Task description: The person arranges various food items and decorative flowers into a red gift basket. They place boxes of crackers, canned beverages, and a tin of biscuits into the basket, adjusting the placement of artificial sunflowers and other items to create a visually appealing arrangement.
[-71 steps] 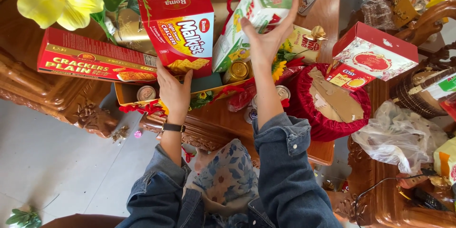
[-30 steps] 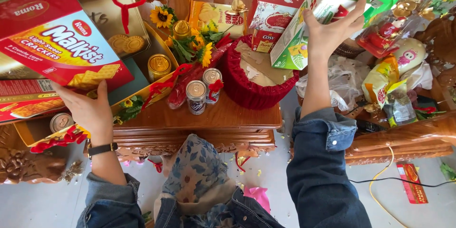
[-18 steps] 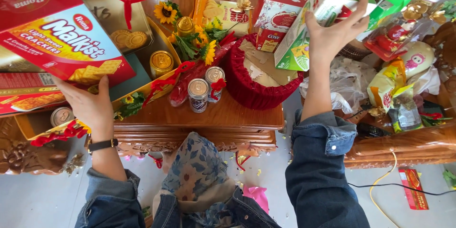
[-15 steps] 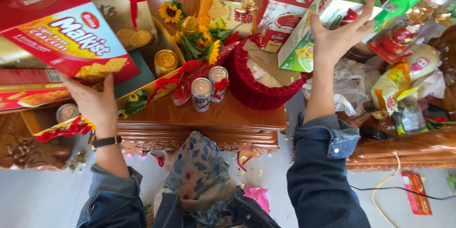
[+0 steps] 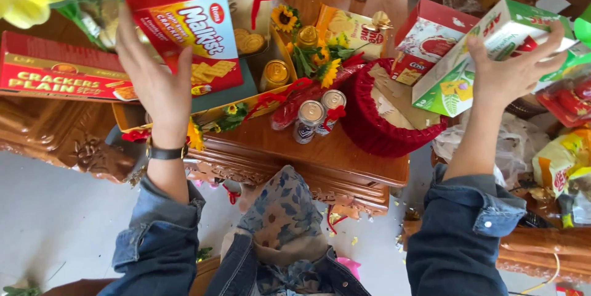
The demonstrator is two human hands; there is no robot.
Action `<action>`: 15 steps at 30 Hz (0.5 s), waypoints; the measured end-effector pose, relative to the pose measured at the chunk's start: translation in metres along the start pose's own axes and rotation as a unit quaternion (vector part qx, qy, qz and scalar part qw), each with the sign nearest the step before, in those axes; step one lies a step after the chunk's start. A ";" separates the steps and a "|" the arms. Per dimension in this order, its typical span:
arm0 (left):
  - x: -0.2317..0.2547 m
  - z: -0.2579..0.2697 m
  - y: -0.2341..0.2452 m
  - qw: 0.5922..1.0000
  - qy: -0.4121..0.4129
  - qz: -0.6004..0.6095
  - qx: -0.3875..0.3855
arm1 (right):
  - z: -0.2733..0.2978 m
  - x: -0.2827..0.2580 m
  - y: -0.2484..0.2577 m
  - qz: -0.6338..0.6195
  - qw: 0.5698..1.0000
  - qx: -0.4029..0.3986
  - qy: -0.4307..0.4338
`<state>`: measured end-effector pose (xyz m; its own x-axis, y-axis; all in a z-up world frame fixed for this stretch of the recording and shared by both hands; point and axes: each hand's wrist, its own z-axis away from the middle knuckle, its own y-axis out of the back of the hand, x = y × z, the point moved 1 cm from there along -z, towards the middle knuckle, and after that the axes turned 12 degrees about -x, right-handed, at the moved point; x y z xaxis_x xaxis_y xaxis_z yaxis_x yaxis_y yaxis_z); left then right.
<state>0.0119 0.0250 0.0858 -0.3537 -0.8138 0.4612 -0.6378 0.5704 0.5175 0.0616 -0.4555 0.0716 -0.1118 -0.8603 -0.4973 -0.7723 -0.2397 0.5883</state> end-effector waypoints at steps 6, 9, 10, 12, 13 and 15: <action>-0.002 -0.015 0.001 0.998 0.040 -0.035 -0.045 | -0.009 0.023 -0.007 0.059 0.998 0.019 0.033; 0.008 -0.016 0.009 0.999 0.033 -0.006 -0.040 | -0.009 0.020 -0.002 0.045 0.999 -0.016 0.007; 0.009 -0.016 0.011 0.999 0.034 -0.005 -0.039 | -0.010 0.021 -0.002 0.045 0.999 -0.016 0.008; 0.011 -0.018 0.015 0.998 0.021 0.015 -0.054 | -0.013 0.022 -0.003 0.062 0.998 -0.026 -0.020; 0.012 -0.018 0.018 0.998 0.021 0.015 -0.054 | -0.013 0.020 -0.002 0.062 0.998 -0.026 -0.021; 0.013 -0.017 0.023 0.997 -0.007 0.032 -0.070 | -0.013 0.018 0.001 0.057 0.998 -0.037 -0.012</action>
<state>0.0039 0.0292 0.1160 -0.4003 -0.7763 0.4870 -0.5126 0.6302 0.5832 0.0670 -0.4767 0.0711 -0.2123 -0.8732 -0.4387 -0.7047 -0.1742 0.6878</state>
